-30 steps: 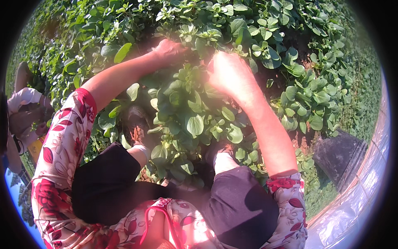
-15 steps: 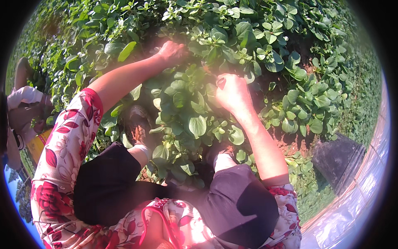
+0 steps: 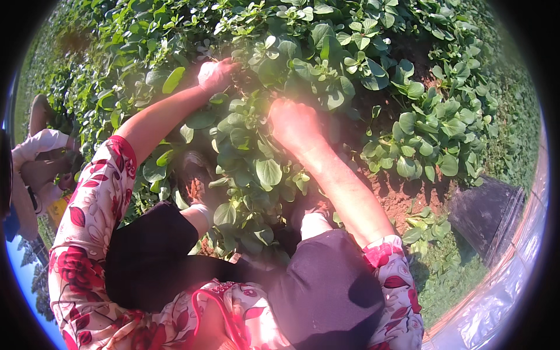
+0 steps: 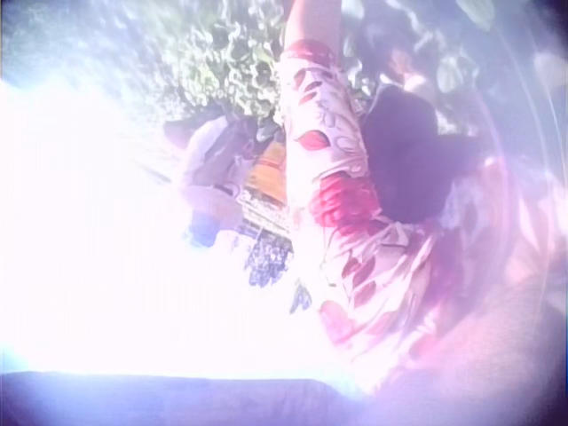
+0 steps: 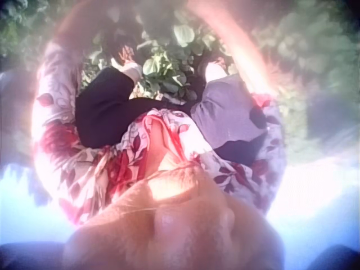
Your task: The person harvests plants in a field, using a small tool to dig and pull them from the ground before placing them into a bucket.
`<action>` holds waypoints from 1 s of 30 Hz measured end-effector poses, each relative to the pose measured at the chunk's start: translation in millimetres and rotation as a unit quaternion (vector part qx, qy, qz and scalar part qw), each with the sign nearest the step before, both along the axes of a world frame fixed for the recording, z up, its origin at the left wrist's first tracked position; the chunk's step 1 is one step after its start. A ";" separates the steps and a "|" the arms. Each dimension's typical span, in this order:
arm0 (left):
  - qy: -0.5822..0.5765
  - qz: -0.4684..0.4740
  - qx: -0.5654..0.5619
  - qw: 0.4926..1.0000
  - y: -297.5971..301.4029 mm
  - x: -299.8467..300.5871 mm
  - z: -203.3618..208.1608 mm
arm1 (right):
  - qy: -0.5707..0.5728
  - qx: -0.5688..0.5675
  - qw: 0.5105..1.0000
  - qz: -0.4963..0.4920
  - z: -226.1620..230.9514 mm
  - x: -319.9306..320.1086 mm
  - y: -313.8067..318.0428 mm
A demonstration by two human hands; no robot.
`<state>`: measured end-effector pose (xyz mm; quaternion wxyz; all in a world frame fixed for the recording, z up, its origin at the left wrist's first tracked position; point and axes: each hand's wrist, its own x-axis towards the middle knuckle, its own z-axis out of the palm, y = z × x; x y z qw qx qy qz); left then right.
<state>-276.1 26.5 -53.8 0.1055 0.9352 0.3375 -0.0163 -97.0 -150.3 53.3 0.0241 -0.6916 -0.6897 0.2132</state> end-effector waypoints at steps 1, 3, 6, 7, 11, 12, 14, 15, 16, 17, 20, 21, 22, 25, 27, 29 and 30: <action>-0.023 0.000 0.009 1.000 6.2 -13.3 -5.1 | 0.039 0.012 0.998 -0.043 15.1 2.2 0.7; -0.071 -0.001 0.024 0.997 14.1 -33.2 3.8 | 0.041 0.003 0.994 -0.098 36.6 5.9 -5.4; -0.036 -0.072 0.090 0.993 5.1 -34.9 21.7 | 0.067 -0.046 0.978 -0.194 48.0 25.8 -16.5; -0.044 -0.100 0.130 0.985 3.8 -34.6 22.7 | 0.085 -0.019 0.973 -0.212 44.3 30.6 -22.6; -0.070 -0.150 0.212 0.963 -4.6 -30.2 26.4 | 0.139 -0.007 0.958 -0.253 48.3 32.0 -24.6; -0.078 -0.175 0.214 0.958 -4.0 -29.6 23.8 | 0.131 0.001 0.960 -0.246 46.0 31.0 -22.9; -0.058 -0.226 0.199 0.952 -2.4 -19.3 17.3 | 0.117 0.019 0.965 -0.235 34.5 27.7 -20.8; -0.068 -0.256 0.194 0.944 0.9 -15.9 15.4 | 0.126 0.021 0.965 -0.228 29.6 25.0 -17.1; -0.064 -0.276 0.197 0.938 2.6 -12.5 13.5 | 0.123 0.018 0.970 -0.207 26.5 22.5 -11.7; -0.067 -0.272 0.194 0.940 3.6 -6.2 11.6 | 0.120 0.014 0.975 -0.188 24.0 20.2 -6.7; -0.019 -0.253 0.159 0.954 4.3 12.2 10.5 | 0.119 -0.005 0.971 -0.207 11.4 16.7 1.0; 0.033 -0.252 0.173 0.952 4.2 16.1 13.1 | 0.119 -0.008 0.970 -0.211 7.3 13.8 2.7; 0.109 -0.239 0.191 0.946 0.6 25.6 14.6 | 0.124 0.000 0.970 -0.210 4.9 10.1 4.5; 0.193 -0.208 0.445 0.849 1.4 46.2 2.5 | 0.126 -0.015 0.967 -0.222 -2.8 7.1 7.7; 0.185 -0.157 0.585 0.774 5.0 49.1 -8.5 | 0.152 0.008 0.961 -0.231 -5.5 -0.1 9.6; 0.154 -0.155 0.579 0.786 10.9 46.3 -13.1 | 0.181 0.034 0.952 -0.245 -11.1 -5.3 9.6; 0.143 -0.162 0.567 0.795 14.4 45.3 -12.2 | 0.184 0.042 0.951 -0.245 -9.9 -7.3 12.5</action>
